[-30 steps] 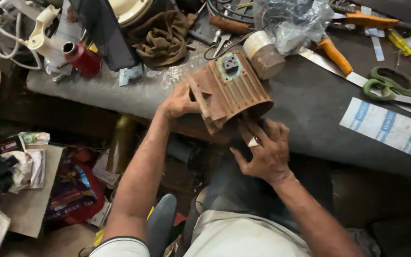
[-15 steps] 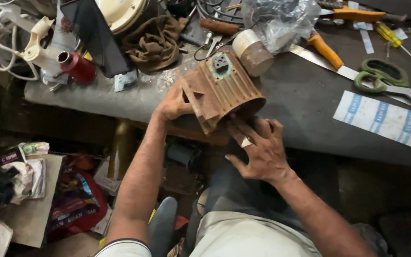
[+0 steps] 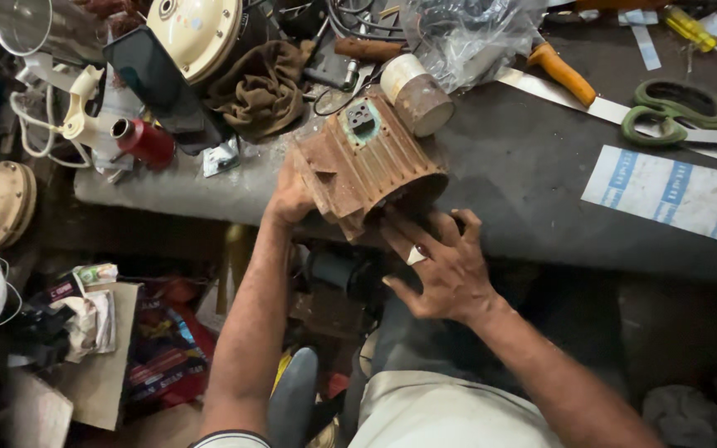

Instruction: The person handles a rusty motor housing, then uses a ruler and marker to measure and mark a strip of adhesive labels. They cut the labels into smaller pieces using scissors.

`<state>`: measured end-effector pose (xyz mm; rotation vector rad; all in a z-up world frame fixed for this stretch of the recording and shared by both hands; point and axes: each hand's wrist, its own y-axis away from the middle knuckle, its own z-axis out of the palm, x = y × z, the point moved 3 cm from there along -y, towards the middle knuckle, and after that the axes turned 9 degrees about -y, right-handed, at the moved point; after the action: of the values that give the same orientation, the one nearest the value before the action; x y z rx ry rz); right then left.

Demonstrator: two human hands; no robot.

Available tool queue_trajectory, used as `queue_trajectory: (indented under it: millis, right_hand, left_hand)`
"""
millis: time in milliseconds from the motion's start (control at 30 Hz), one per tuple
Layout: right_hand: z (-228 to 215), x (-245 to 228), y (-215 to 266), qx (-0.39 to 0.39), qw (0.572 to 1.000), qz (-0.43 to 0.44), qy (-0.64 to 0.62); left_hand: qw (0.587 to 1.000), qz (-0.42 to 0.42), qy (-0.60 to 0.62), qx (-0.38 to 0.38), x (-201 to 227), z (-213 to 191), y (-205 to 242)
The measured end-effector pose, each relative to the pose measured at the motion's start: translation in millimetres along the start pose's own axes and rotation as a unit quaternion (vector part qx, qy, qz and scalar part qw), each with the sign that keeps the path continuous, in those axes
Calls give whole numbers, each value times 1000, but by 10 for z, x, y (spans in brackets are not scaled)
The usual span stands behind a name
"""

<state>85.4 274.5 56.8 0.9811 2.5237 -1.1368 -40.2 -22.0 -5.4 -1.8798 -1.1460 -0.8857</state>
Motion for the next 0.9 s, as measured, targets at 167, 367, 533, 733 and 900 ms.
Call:
queue_trajectory:
  millis: [167,367,533,733,900]
  right_hand:
    - [-35,24,0,-11,1000,3,-12]
    - [-40,28,-7,-45,999,5,-20]
    - [-68,43,13,-35,999,-16,-31]
    - [-62,14,-30,-49,999,-1,-20]
    - [-84,-3,-16,-72,997,7,-25]
  left_hand:
    - [998,-42,38,11,-197,-26,39]
    - [987,-124,96,34,-282,-53,86]
    - [997,-57,44,27,-152,-24,53]
    - [993,-55,97,26,36,-20,-26]
    - [997,-53,55,21,-153,-62,6]
